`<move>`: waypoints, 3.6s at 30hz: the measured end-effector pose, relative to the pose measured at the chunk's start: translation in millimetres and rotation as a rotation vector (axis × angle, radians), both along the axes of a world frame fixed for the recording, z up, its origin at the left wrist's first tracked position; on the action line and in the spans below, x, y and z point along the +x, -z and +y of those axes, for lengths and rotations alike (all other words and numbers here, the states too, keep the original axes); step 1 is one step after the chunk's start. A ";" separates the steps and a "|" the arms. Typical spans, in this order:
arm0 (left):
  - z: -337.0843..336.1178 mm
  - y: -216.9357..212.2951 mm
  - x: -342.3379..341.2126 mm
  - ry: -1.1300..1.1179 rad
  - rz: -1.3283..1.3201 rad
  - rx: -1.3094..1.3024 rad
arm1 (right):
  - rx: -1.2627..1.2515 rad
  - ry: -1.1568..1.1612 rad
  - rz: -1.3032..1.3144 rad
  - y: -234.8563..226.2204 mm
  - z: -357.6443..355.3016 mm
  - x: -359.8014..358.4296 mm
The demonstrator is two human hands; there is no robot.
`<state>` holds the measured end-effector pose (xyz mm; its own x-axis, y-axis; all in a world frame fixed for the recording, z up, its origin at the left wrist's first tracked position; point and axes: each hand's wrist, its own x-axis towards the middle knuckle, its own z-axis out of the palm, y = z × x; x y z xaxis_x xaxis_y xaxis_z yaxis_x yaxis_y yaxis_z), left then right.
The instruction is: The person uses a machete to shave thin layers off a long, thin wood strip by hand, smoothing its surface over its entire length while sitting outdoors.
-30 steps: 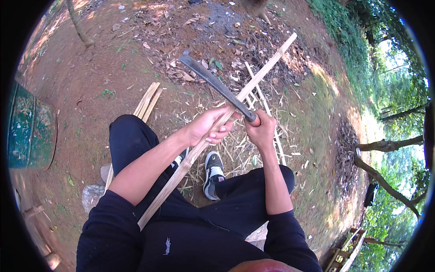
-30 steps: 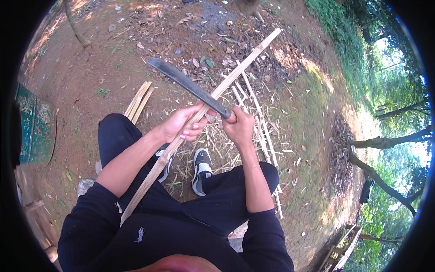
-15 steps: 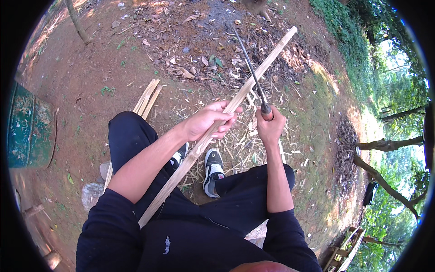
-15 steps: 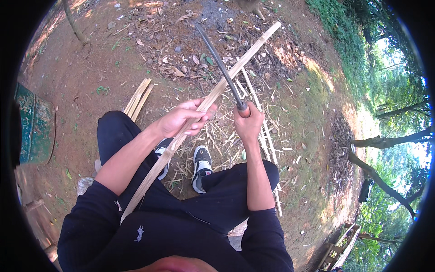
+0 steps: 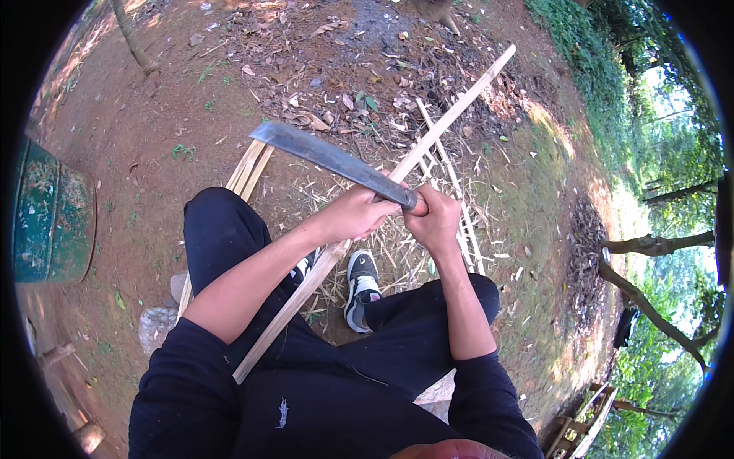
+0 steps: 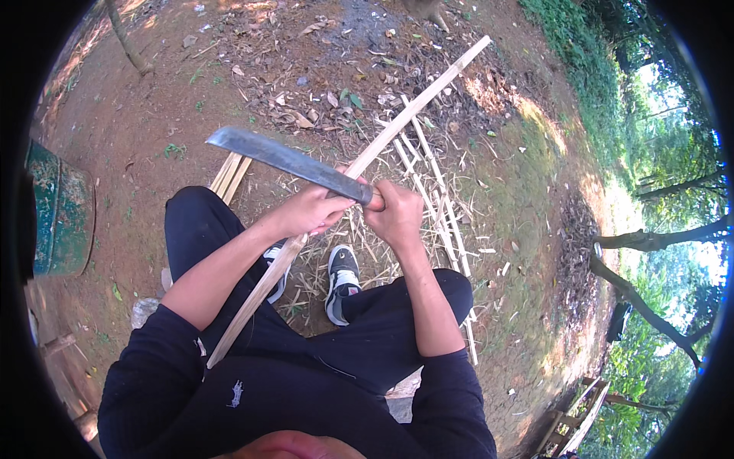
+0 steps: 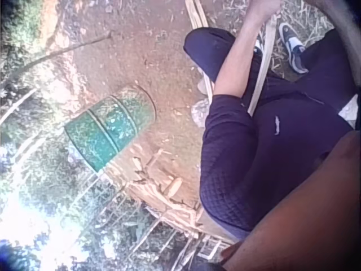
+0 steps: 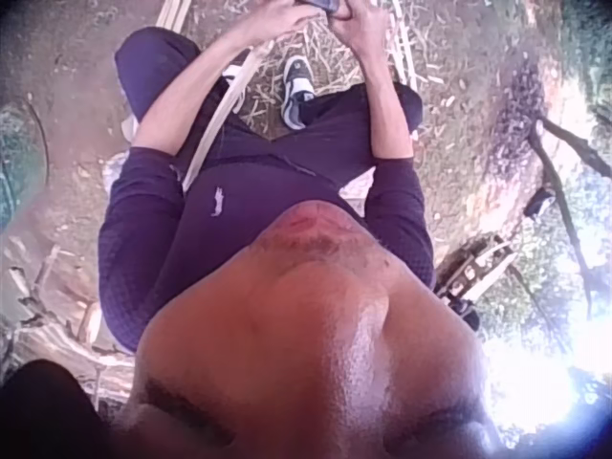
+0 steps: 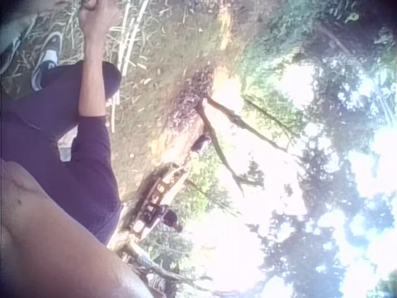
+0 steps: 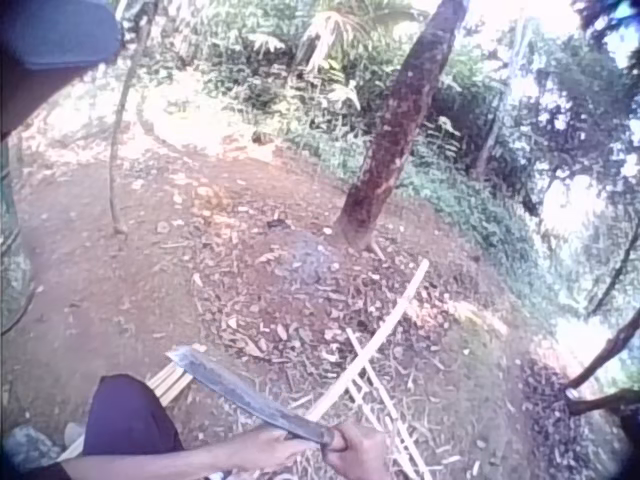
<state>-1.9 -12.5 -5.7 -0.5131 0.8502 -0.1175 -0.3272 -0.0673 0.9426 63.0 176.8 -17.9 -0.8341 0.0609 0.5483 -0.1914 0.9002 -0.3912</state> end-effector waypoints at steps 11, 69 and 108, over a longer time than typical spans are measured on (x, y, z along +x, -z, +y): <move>7.5 18.6 1.9 -0.076 0.530 -0.064 | 0.062 0.038 -0.047 1.8 -3.1 1.1; -3.9 11.6 6.7 -0.050 0.209 0.058 | 0.211 0.519 -0.053 23.9 96.7 -19.7; -0.2 14.6 12.3 0.003 0.249 -0.172 | 0.118 0.651 -0.104 11.5 134.4 -4.3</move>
